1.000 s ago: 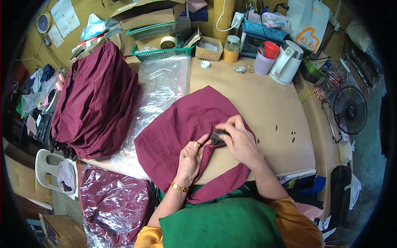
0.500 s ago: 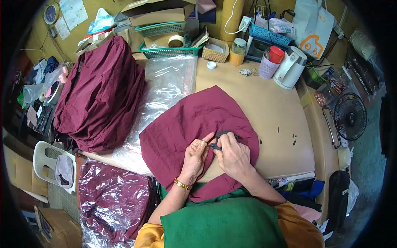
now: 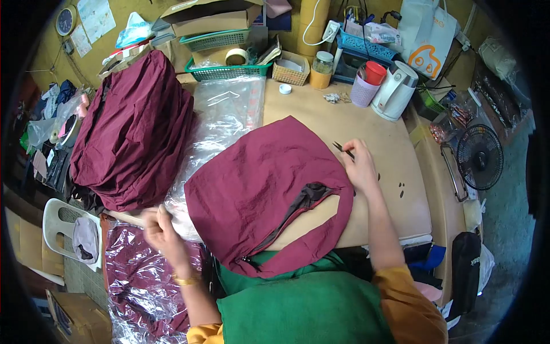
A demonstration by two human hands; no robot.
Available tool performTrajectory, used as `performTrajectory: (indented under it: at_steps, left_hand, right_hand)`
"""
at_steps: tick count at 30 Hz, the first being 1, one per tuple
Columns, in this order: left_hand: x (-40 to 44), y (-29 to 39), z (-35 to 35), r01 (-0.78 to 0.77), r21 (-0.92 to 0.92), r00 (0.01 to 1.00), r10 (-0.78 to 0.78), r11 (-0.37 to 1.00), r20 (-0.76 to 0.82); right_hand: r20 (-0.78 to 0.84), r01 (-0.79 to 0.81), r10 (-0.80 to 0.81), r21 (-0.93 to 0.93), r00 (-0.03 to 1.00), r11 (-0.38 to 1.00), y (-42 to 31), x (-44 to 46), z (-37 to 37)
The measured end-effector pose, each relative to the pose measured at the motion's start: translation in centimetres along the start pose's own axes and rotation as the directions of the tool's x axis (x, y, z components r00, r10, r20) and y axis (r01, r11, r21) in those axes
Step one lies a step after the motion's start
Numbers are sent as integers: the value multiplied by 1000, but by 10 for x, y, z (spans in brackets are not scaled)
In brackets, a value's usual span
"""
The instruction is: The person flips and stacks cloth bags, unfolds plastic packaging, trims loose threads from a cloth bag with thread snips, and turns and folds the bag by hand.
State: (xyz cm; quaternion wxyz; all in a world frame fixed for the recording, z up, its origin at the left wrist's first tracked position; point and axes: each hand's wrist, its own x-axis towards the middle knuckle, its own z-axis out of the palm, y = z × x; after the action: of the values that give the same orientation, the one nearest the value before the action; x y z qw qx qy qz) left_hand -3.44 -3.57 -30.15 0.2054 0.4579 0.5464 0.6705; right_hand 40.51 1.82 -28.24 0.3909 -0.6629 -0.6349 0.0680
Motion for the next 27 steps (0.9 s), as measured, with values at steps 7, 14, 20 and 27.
performTrajectory:
  at_steps: [7, 14, 20, 27]
  left_hand:
    - [-7, 51, -24, 44, 660, 890, -329, 750, 316]
    - [-44, 11, 18, -97, 342, 924, -43, 935, 380]
    - [4, 9, 28, -286, 524, 930, 99, 802, 355]
    - [-56, 65, 94, -319, 122, 549, 79, 940, 832]
  right_hand:
    - [65, -31, 35, -60, 997, 998, 32, 34, 23]
    - [234, 20, 13, -142, 972, 990, -14, 7, -6]
    - [104, 75, -65, -104, 993, 992, -2, 17, -17]
    - [348, 127, -223, 277, 910, 952, -60, -52, 28]
